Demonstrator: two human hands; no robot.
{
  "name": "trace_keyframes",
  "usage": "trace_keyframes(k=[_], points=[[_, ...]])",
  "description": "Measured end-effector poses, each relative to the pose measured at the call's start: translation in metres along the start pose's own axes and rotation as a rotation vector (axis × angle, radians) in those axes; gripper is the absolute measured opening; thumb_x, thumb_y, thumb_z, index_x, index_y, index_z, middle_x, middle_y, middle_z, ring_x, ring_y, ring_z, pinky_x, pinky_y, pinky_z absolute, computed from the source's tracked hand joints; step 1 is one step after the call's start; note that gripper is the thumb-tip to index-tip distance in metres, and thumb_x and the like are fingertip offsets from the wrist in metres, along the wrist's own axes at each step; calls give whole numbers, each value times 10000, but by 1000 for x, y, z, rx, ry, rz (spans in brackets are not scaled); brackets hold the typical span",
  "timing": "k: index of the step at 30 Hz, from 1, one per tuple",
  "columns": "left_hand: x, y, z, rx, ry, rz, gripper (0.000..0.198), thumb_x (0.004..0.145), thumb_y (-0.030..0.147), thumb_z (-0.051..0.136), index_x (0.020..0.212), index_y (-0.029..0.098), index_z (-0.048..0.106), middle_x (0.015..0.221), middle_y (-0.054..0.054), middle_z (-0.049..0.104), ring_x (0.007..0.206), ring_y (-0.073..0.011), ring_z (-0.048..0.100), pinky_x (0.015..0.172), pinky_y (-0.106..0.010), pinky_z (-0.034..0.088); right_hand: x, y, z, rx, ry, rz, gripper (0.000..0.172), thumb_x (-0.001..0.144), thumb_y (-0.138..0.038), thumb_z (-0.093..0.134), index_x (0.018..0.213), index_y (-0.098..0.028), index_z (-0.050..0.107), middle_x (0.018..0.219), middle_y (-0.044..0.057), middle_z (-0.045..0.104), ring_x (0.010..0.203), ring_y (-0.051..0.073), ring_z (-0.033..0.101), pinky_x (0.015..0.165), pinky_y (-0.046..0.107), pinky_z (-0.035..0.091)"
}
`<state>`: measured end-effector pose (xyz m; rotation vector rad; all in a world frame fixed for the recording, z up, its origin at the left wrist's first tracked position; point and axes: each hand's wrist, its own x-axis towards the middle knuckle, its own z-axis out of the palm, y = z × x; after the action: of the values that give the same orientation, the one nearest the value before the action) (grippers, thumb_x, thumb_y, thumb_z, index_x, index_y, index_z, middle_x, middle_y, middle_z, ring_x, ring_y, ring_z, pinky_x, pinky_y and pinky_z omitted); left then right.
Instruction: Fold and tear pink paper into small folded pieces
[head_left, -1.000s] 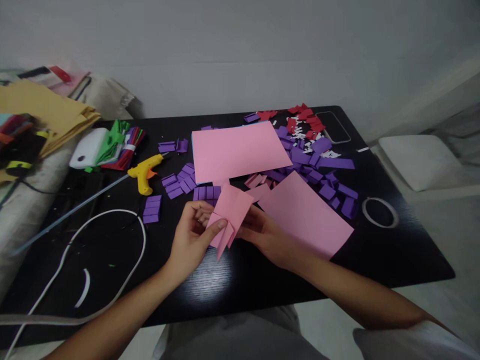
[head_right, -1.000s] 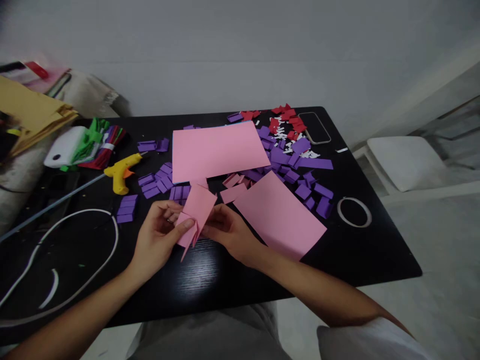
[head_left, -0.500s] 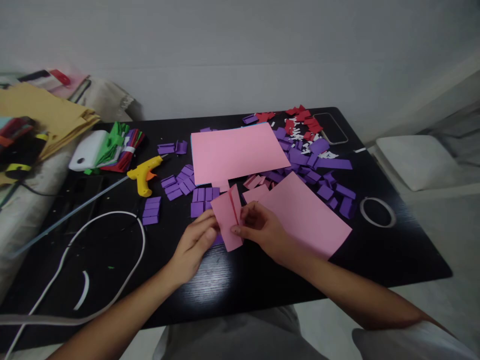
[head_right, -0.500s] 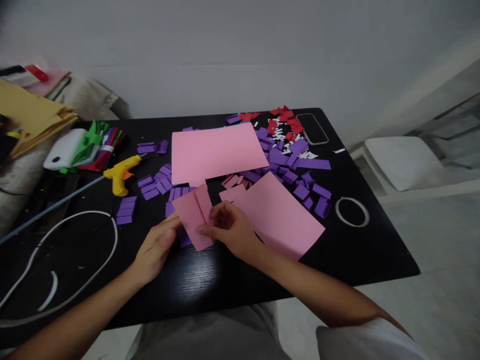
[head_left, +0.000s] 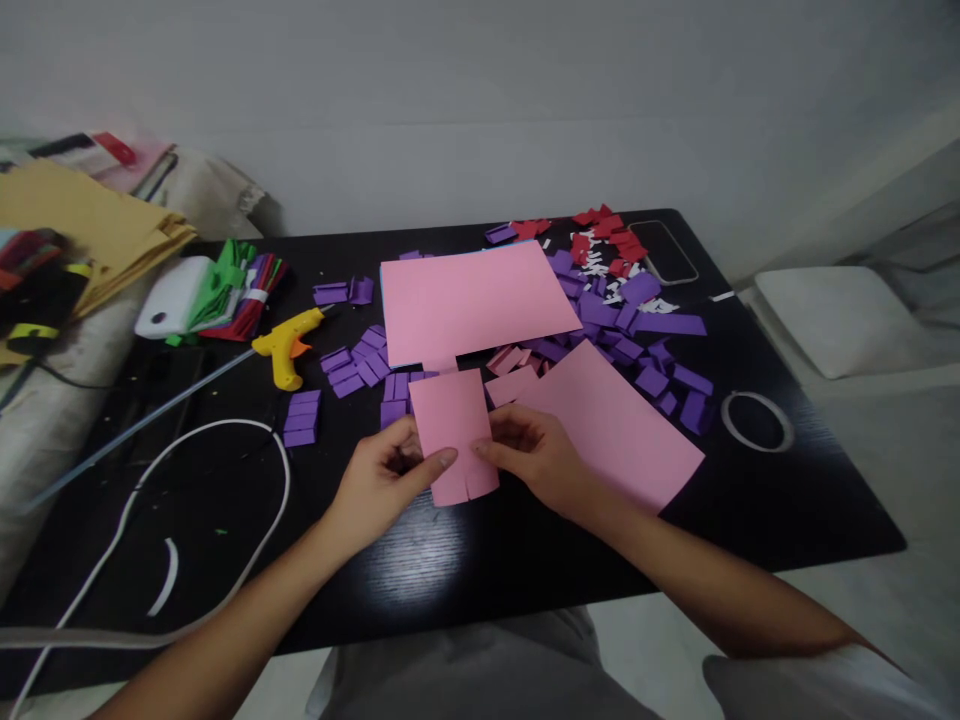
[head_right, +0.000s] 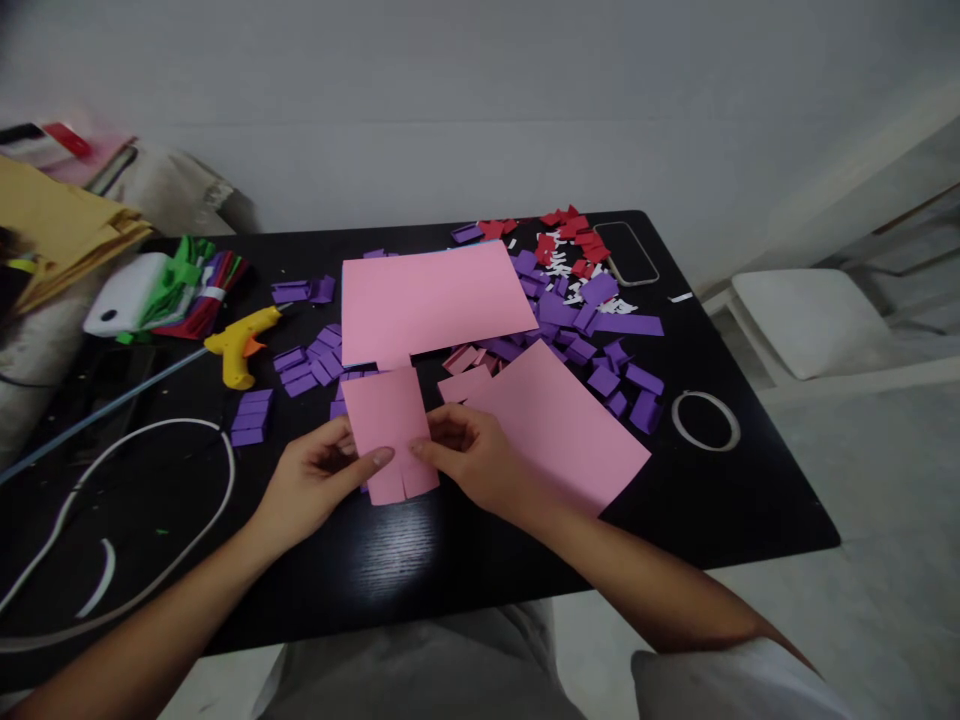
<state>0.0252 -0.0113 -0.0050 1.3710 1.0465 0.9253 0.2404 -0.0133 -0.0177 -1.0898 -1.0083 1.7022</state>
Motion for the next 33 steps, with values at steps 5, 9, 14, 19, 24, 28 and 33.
trace_keyframes(k=[5,9,14,19,24,28,33], points=[[0,0,2,-43,11,-23,84,877,251,798,928,193,764,774,-1,778,660,-122,698,630,-210,561,-2,3,0,-38,13,-13,262,744,-405,931,870,-227,784,874,11,798,797,159,735,768,298,605],[1,5,0,7,69,23,61,915,247,754,928,191,773,704,21,718,584,-79,600,571,-171,485,-3,1,1,-26,27,-30,275,774,-444,902,910,-234,789,816,2,779,727,155,717,690,294,617],[0,8,-3,37,120,66,77,921,255,741,957,206,788,755,2,736,632,-97,624,602,-186,500,-5,-3,1,-1,26,-75,213,838,-428,841,970,-262,823,803,-4,771,729,150,710,672,280,619],[-3,6,-10,86,110,111,124,912,262,727,947,231,842,902,-58,815,744,-161,729,639,-235,550,-9,-6,-2,-51,19,-121,131,904,-343,749,974,-315,856,973,12,814,855,178,732,756,320,619],[-4,4,-15,173,55,159,198,941,218,650,936,225,847,928,-70,827,811,-193,763,693,-271,581,-13,-4,-6,-48,2,-110,225,965,-368,647,998,-280,852,1026,42,811,972,225,736,845,371,605],[-6,4,-17,268,-40,309,249,984,175,583,1040,219,822,1009,-75,826,925,-199,777,795,-282,597,-14,-1,-2,-222,52,-188,157,904,-402,789,980,-266,814,875,24,767,813,184,691,719,314,559],[-6,3,-9,325,8,383,294,903,165,734,1194,208,730,941,-33,808,778,-140,748,715,-217,589,-11,5,3,-170,65,-186,279,842,-374,873,1085,-282,771,907,7,764,825,163,709,736,291,575]])
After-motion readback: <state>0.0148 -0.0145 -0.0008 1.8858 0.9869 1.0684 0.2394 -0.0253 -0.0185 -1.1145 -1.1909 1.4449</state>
